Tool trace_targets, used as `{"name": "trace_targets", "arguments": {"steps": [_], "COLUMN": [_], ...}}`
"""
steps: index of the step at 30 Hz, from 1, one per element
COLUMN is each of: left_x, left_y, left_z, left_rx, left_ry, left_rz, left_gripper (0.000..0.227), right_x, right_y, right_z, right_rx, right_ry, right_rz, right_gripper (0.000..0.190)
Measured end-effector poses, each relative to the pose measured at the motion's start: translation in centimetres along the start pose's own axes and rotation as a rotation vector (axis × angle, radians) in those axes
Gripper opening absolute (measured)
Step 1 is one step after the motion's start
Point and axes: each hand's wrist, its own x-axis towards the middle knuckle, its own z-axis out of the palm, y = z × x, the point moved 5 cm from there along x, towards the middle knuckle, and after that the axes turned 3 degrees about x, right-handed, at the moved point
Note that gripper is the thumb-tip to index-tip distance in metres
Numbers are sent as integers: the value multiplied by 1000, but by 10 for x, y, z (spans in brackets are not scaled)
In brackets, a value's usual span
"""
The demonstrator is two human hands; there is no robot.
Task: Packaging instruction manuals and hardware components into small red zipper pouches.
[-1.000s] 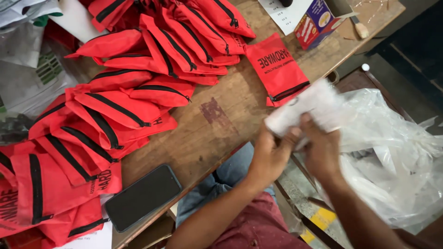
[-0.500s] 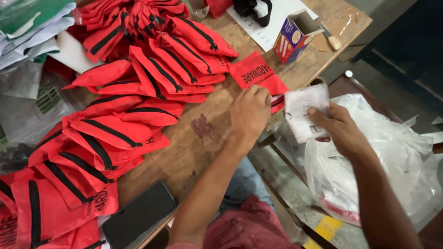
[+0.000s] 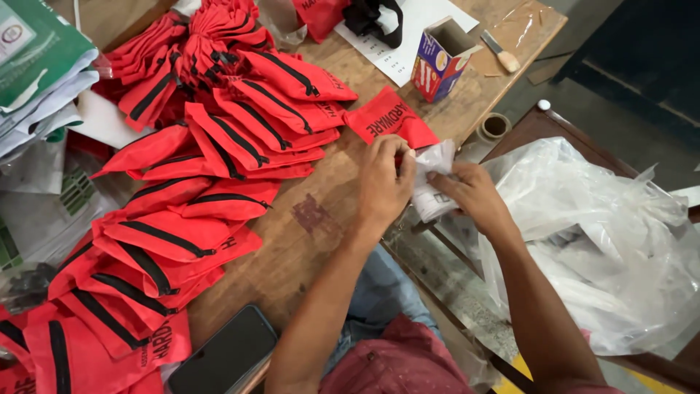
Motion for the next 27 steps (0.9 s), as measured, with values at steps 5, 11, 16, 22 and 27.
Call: {"name": "trace_targets", "arguments": {"steps": [5, 11, 16, 22, 27], "left_x": [-4, -6, -8, -17, -23], "left_y": [1, 4, -6, 11, 13], "left_z": [-2, -7, -3, -3, -8], "left_rx": [34, 176, 57, 131, 220], "left_ry": [17, -9, 19, 55, 49], "left_rz": [70, 26, -22, 148, 154], "left_gripper": [10, 13, 13, 10, 10], "right_x": [15, -2, 6, 30, 47], "right_y": [8, -33, -29, -22, 4], "right_z": [-4, 21, 23, 20, 6], "right_rx": [-433, -495, -593, -878, -632], "right_ry": [-56, 70, 153, 175, 197], "right_rz": [-68, -726, -414, -457, -328], "right_gripper": [34, 38, 32, 16, 23]}}
